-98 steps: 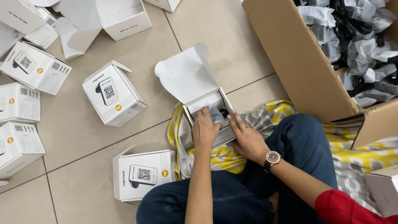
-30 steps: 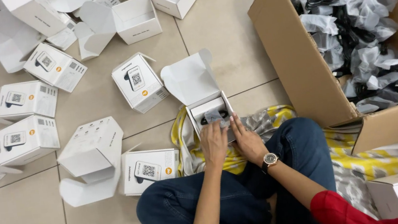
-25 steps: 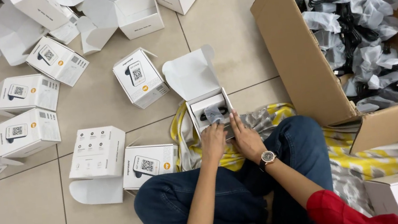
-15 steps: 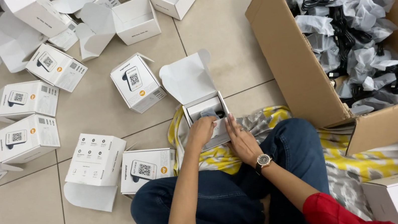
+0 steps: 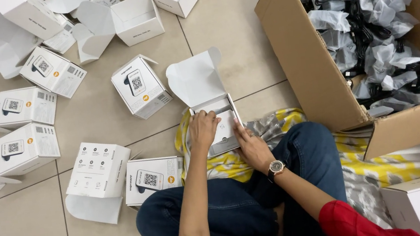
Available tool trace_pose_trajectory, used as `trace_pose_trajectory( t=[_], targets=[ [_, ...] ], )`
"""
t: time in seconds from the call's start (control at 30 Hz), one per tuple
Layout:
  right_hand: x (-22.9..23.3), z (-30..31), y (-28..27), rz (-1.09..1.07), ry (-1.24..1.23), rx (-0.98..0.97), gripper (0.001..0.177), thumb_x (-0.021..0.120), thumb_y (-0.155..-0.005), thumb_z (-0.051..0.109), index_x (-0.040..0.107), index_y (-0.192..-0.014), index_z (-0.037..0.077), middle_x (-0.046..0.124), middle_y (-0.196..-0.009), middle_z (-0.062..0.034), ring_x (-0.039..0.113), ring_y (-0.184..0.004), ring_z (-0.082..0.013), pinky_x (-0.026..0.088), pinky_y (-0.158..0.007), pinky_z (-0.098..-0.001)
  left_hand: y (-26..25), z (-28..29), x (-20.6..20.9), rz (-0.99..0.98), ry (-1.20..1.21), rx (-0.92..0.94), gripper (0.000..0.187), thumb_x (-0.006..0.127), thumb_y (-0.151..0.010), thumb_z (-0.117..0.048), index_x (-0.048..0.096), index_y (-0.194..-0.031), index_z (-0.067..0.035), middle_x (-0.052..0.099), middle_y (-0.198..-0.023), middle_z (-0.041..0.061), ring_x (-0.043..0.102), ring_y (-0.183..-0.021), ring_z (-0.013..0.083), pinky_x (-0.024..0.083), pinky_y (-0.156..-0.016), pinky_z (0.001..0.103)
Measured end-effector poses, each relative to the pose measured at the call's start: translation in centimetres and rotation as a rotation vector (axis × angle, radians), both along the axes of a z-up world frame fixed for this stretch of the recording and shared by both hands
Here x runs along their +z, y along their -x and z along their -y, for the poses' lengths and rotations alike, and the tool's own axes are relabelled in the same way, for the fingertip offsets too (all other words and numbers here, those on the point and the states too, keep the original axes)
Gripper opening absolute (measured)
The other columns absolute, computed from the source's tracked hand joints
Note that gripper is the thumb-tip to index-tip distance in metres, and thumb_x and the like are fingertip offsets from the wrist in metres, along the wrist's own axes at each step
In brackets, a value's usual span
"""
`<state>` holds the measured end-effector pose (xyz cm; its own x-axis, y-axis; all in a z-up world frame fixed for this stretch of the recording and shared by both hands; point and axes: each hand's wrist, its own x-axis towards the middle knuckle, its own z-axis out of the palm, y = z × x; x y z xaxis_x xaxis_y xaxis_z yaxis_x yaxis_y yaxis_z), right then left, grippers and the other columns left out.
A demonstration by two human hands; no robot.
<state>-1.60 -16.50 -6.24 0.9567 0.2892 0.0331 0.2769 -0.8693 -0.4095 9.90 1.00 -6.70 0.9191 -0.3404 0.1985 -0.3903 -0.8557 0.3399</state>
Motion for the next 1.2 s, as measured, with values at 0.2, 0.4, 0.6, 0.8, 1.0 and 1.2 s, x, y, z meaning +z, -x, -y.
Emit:
trace_pose_trajectory(
  t=[0.2, 0.4, 0.6, 0.8, 1.0, 1.2],
  targets=[
    [0.1, 0.2, 0.4, 0.103, -0.022, 0.033, 0.075, 0.072, -0.086, 0.02, 0.039, -0.146, -0.011, 0.02, -0.167, -0.0122, 0.056, -0.12, -0.0337, 0.056, -0.09, -0.0431, -2.8, -0.5, -2.4, -0.291, -0.048, -0.01, 0.023, 0.066, -0.098, -0.034, 0.076, -0.097, -0.013, 0.071, -0.095, 0.013, 0.067, -0.095, 0.0324, 0.041, -0.1, 0.049],
    [-0.1, 0.2, 0.4, -0.002, -0.072, -0.007, 0.067, 0.072, -0.084, 0.015, 0.046, -0.143, -0.006, 0.03, -0.164, -0.009, 0.066, -0.096, -0.0309, 0.057, -0.083, -0.0429, -0.5, 1.5, -1.1, 0.133, -0.205, 0.111, 0.036, 0.072, -0.086, -0.021, 0.068, -0.118, -0.005, 0.064, -0.113, 0.016, 0.058, -0.117, 0.0328, 0.033, -0.116, 0.053],
    [-0.7, 0.2, 0.2, 0.0, -0.036, 0.002, 0.07, 0.073, -0.082, 0.016, 0.045, -0.143, -0.006, 0.032, -0.162, -0.0103, 0.067, -0.09, -0.0293, 0.057, -0.078, -0.0414, 5.2, 1.1, 1.7, 0.002, -0.179, -0.171, 0.035, 0.072, -0.08, -0.011, 0.065, -0.113, -0.005, 0.062, -0.111, 0.016, 0.058, -0.114, 0.0328, 0.036, -0.111, 0.056],
    [-2.2, 0.5, 0.2, 0.083, -0.054, 0.028, 0.038, 0.074, -0.08, 0.015, 0.065, -0.113, -0.001, 0.042, -0.157, -0.0099, 0.068, -0.1, -0.0285, 0.058, -0.081, -0.0406, 1.0, 0.1, -3.8, 0.03, -0.317, -0.08, 0.024, 0.067, -0.088, 0.0, 0.064, -0.111, -0.005, 0.062, -0.105, 0.014, 0.062, -0.104, 0.0294, 0.049, -0.099, 0.043],
    [-1.4, 0.1, 0.1, -0.026, -0.054, -0.023, 0.029, 0.072, -0.084, 0.016, 0.066, -0.107, 0.001, 0.048, -0.153, -0.008, 0.068, -0.092, -0.0277, 0.058, -0.078, -0.0398, 2.3, 0.6, 2.3, -0.143, 0.087, 0.003, 0.033, 0.083, -0.08, -0.018, 0.064, -0.103, -0.004, 0.06, -0.106, 0.016, 0.057, -0.105, 0.0333, 0.046, -0.095, 0.046],
    [-1.5, -0.1, -0.2, -0.044, -0.059, -0.023, 0.036, 0.073, -0.081, 0.014, 0.066, -0.113, -0.001, 0.046, -0.153, -0.0098, 0.068, -0.091, -0.0271, 0.059, -0.076, -0.0397, -4.3, -0.7, -1.0, 0.245, 0.379, 0.376, 0.046, 0.085, -0.076, -0.029, 0.067, -0.111, -0.004, 0.049, -0.131, 0.033, 0.044, -0.125, 0.0469, 0.036, -0.103, 0.052]
  ],
)
